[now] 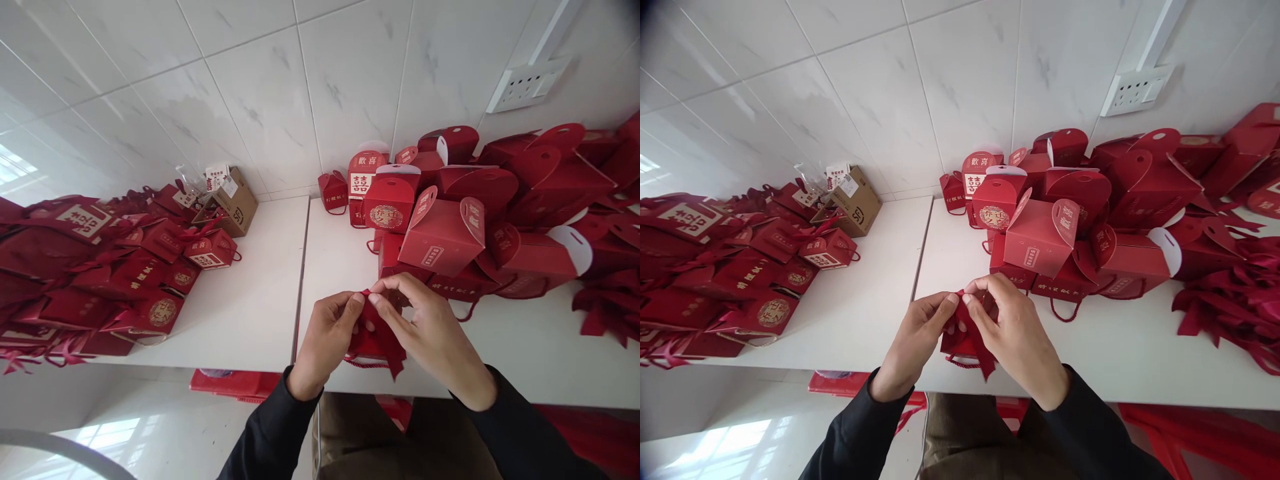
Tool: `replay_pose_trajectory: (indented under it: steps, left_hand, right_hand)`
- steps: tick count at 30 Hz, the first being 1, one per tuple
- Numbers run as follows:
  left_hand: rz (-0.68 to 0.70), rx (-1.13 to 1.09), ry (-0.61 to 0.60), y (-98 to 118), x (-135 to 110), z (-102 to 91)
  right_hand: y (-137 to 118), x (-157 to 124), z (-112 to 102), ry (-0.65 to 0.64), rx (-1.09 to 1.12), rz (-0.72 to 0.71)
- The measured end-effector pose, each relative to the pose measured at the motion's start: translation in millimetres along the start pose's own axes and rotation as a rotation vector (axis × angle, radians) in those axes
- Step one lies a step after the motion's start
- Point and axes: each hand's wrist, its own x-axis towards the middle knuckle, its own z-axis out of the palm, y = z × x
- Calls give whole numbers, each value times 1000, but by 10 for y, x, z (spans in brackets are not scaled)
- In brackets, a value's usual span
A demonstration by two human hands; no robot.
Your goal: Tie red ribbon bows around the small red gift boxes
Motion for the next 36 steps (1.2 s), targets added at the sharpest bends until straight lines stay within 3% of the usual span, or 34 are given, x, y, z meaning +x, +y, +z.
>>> replay_pose_trajectory:
  steps: [8, 16, 22, 28, 32, 36]
  left_hand:
    - [-82, -102, -12, 58, 20, -9]
    - [-34, -94, -22, 36, 16, 12]
    - [-64, -111, -12, 28, 7, 1]
    - [-63, -73, -44, 63, -7, 9]
    - [-22, -28, -59, 97, -14, 18]
    - [-95, -56, -62, 82, -20, -2]
  right_hand:
    - [10, -153, -17, -55, -37, -126]
    - [-25, -184, -47, -94, 60, 96]
    - [-10, -178, -146, -224, 107, 210]
    - [-4, -117, -169, -75, -57, 101]
    - [-60, -114, -76, -66, -87, 5]
    - [-54, -155, -10, -32, -160, -83]
